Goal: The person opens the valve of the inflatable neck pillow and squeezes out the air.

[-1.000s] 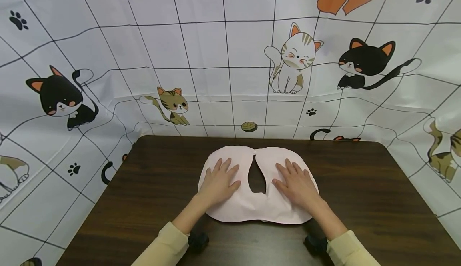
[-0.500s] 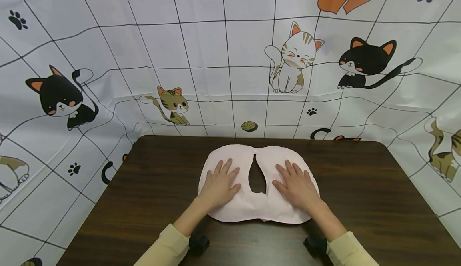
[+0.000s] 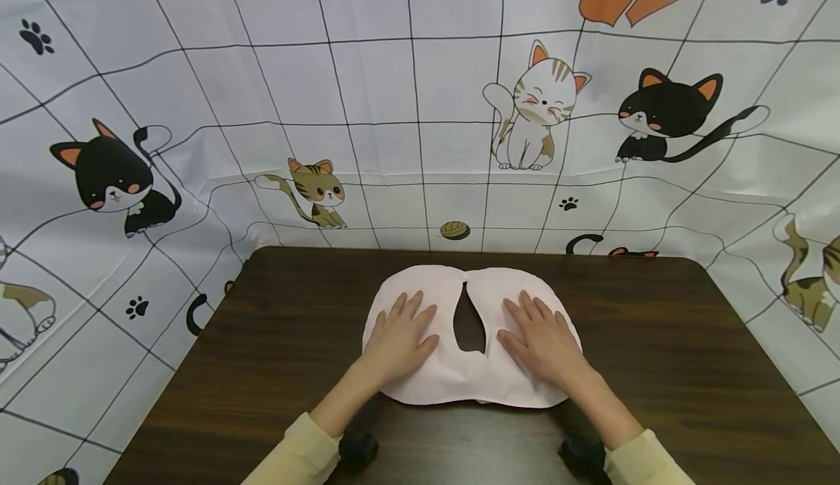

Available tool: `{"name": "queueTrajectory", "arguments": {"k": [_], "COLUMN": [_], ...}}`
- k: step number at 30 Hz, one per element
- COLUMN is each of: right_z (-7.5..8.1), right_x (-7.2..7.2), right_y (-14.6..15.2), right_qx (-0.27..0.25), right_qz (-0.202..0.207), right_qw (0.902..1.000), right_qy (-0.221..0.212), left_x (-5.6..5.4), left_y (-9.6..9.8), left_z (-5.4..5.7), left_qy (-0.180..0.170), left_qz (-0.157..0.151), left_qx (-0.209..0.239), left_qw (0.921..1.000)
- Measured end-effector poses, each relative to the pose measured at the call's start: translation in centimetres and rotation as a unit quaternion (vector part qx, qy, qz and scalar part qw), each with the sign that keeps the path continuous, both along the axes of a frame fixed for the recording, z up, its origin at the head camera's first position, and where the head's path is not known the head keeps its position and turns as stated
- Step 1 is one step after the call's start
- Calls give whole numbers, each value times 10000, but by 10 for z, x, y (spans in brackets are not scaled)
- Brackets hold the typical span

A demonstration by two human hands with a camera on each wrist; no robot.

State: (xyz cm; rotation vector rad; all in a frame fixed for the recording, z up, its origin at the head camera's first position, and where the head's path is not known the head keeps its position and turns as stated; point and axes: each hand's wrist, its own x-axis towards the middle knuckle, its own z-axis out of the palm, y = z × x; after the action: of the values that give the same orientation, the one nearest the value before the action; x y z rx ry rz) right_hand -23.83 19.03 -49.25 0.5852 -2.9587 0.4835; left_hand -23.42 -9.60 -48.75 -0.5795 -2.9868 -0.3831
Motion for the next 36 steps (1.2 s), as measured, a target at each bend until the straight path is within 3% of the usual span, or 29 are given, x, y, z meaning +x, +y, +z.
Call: {"name": "queueTrajectory", "arguments": {"k": [6,19,36], "right_z": [3,-3,-9], "right_x": [6,14,12], "right_y": [3,11,9], "right_qx": [-5,-47,99], "right_qz": [14,11,28], "right_qw": [10000,9999,9999], "right_qy": [-15,-94,-118], "left_x": [8,20,21], "left_y": [0,-4,-7], "left_z": [4,1,-4], "left_qy": [44,19,-65], "left_qz": [-68,-9,-71], "left_qx": [177,100,-5], "left_qw": [9998,9999,10000]}}
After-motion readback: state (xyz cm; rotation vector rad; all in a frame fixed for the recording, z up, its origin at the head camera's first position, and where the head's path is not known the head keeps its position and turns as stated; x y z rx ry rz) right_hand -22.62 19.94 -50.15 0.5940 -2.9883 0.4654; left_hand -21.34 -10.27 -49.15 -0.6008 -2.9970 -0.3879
